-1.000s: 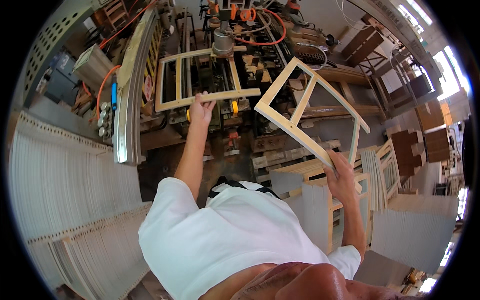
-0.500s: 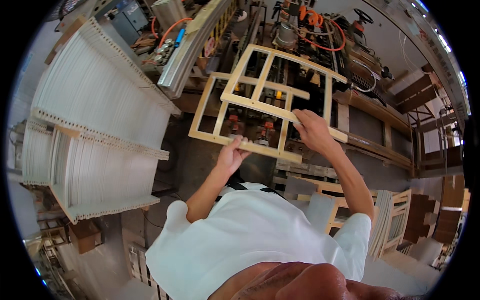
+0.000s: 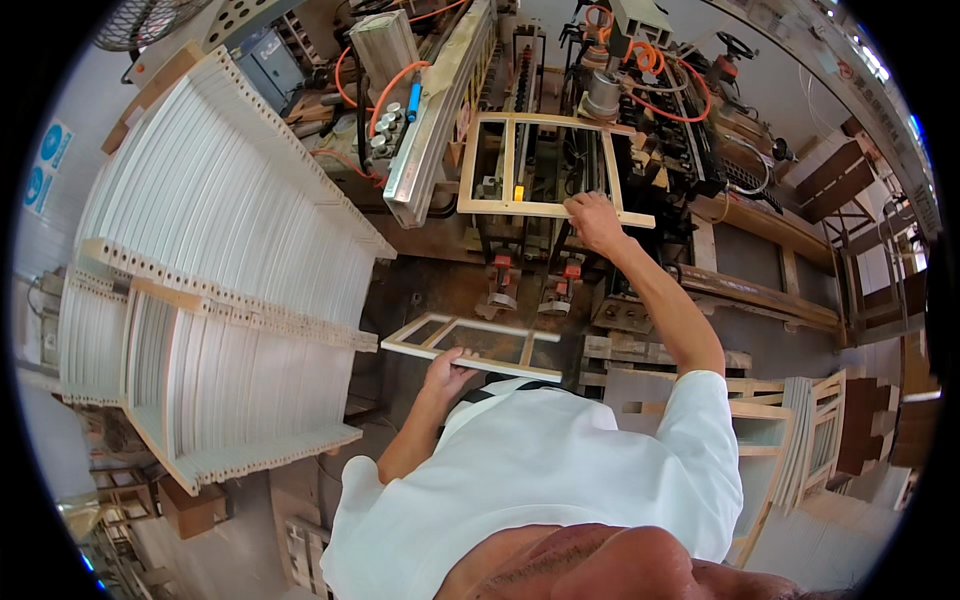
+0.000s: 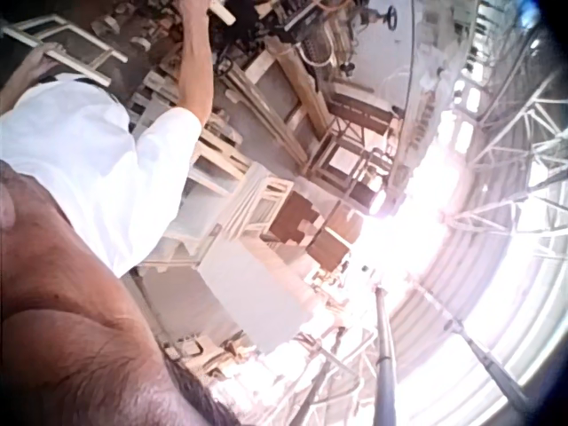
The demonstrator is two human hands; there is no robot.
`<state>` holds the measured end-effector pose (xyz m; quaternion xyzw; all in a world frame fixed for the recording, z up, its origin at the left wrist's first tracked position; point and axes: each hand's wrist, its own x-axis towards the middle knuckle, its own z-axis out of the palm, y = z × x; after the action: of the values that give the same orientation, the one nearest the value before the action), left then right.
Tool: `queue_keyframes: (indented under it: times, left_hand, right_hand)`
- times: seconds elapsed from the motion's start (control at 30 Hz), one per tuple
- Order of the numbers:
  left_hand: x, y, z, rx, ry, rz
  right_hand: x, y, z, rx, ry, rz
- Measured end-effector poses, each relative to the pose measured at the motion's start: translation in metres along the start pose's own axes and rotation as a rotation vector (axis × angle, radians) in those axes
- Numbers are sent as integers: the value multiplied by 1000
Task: The person assembles wooden chair frames by hand in a workshop. They pick up individual frames, place them on a jig, and secure them using a pneumatic nail gun. The process is repeated for multiple units, with finished frames stacked on a nearby rack.
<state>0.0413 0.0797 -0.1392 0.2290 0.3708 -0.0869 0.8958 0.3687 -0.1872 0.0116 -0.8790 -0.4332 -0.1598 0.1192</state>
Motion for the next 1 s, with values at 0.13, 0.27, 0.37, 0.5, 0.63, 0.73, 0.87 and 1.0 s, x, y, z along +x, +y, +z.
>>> queue_keyframes:
  times: [0.13, 0.27, 0.37, 0.5, 0.63, 0.73, 0.87, 1.0]
  left_hand:
    - [12, 10, -33, 118, 177, 9]
    - [24, 18, -51, 183, 232, 35]
    - [34, 23, -53, 179, 189, 50]
    - [39, 25, -43, 173, 188, 48]
    - [37, 18, -29, 160, 203, 64]
    - [38, 13, -18, 118, 282, 59]
    - [40, -2, -19, 40, 357, 103]
    - [36, -21, -25, -45, 387, 156]
  right_hand:
    - [7, -2, -15, -72, -50, -44]
    - [11, -29, -15, -20, -32, -51]
    - [17, -24, -7, -70, -3, -17]
    - [37, 11, 14, -105, 22, -25]
    - [70, 40, 19, -204, -19, -34]
    - [98, 57, 15, -338, -80, -44]
    - [133, 86, 21, -471, -101, -90]
    - [167, 105, 27, -734, -268, -115]
